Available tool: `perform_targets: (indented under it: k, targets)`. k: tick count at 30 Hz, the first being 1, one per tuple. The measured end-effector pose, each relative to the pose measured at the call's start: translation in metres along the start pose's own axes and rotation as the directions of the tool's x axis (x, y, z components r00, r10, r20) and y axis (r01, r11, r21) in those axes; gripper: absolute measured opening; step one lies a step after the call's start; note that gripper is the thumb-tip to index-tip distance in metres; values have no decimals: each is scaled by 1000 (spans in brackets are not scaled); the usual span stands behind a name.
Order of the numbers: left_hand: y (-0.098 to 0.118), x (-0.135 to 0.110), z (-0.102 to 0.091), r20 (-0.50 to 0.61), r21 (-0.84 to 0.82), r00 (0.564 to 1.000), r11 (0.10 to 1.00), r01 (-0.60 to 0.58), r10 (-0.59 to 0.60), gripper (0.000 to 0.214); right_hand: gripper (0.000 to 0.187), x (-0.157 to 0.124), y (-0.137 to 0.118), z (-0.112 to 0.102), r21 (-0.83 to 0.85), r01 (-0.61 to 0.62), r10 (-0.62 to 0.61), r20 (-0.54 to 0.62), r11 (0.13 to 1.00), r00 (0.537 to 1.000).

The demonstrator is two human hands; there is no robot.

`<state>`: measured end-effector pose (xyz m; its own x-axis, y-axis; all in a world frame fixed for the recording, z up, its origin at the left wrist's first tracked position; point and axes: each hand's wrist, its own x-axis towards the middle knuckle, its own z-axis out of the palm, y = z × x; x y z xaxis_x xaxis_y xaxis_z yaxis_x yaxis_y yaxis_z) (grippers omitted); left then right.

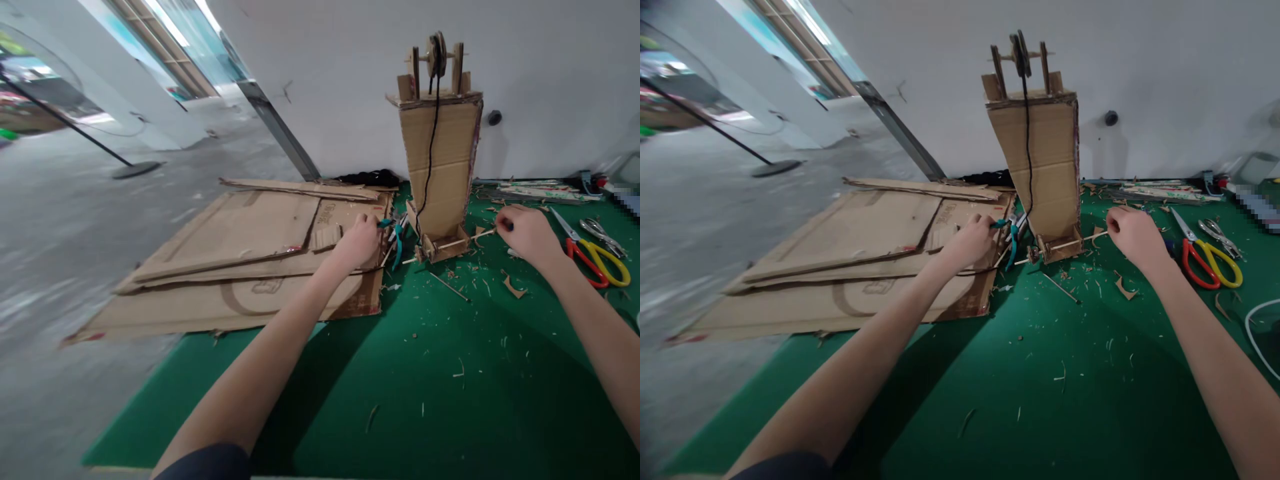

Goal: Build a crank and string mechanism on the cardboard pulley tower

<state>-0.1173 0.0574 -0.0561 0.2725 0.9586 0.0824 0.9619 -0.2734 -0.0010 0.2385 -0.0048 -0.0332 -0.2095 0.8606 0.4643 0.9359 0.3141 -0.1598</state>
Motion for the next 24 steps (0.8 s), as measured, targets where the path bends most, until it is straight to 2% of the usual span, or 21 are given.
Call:
perform_targets:
  k: [4, 8, 11, 14, 17, 19, 22, 24]
  targets:
    - [-18, 4, -19, -82, -76, 994, 995, 72, -78, 34, 12, -1, -4, 1, -23, -1, 2, 8, 1000, 1000]
    - [-44, 6, -29, -82, -91, 991, 991, 102, -110, 35, 21, -4, -11, 1, -132, -14, 22, 60, 991, 998]
    - [-60, 6, -28, -114, -101, 978, 982, 161, -172, 36, 30, -6, -17, 3, -237, -34, 55, 83, 971, 995]
    - [-69, 6, -18, -136, -108, 974, 980, 168, -182, 35, 38, -8, -20, 6, -296, -44, 82, 117, 954, 990]
    - [-69, 7, -3, -131, -102, 977, 982, 158, -170, 34, 39, -9, -20, 8, -300, -46, 91, 137, 953, 986]
    - [-66, 8, 3, -158, -84, 972, 983, 163, -175, 36, 32, -9, -20, 8, -255, 1, 28, 111, 967, 993]
    - [-53, 8, -1, -229, -61, 962, 989, 135, -146, 42, 56, -9, -27, 6, -177, 114, -101, 81, 978, 992]
    - [-40, 6, -8, -218, -50, 976, 999, -3, -8, 43, 62, -9, -37, 4, -142, 157, -144, 102, 977, 984]
